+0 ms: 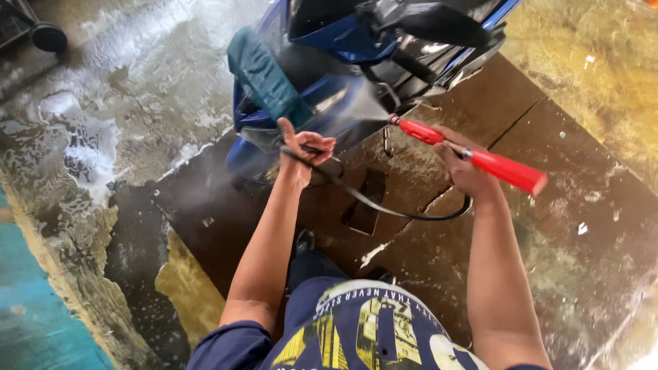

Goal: The person uses a high-pressure water spray gun to rinse a blue motorcycle. They systematically clean the front fairing, handlebars, seat, and rear sections, moving around the vehicle to cover all sides.

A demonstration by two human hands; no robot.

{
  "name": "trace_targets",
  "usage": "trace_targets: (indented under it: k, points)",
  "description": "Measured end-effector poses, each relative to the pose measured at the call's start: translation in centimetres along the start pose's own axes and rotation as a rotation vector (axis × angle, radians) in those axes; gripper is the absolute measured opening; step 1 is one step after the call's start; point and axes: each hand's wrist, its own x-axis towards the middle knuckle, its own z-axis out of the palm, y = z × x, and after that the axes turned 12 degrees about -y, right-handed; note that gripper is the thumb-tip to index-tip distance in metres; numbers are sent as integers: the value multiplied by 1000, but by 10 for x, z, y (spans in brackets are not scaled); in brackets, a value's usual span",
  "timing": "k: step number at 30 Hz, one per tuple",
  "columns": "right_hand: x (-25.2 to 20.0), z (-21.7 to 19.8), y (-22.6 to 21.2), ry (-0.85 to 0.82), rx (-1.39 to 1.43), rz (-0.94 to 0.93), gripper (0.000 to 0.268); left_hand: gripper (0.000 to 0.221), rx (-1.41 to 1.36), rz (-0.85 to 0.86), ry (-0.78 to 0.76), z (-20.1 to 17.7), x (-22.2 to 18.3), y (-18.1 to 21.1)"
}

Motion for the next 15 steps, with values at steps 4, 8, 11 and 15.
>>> trace_targets:
  k: [4, 8, 11, 15]
  points:
    - [-44, -55, 15, -98, 150, 11, 47, 100, 200, 8, 62, 25, -24, -37]
    - [-64, -106, 25, 4, 390, -39, 42, 101, 337, -16, 88, 64, -39, -66]
    - [-70, -142, 21, -37, 258, 52, 39, 100, 381, -117, -74, 108, -33, -77]
    - [-63, -171, 15, 71, 169, 42, 37, 109, 569, -377, -330, 183, -35, -87]
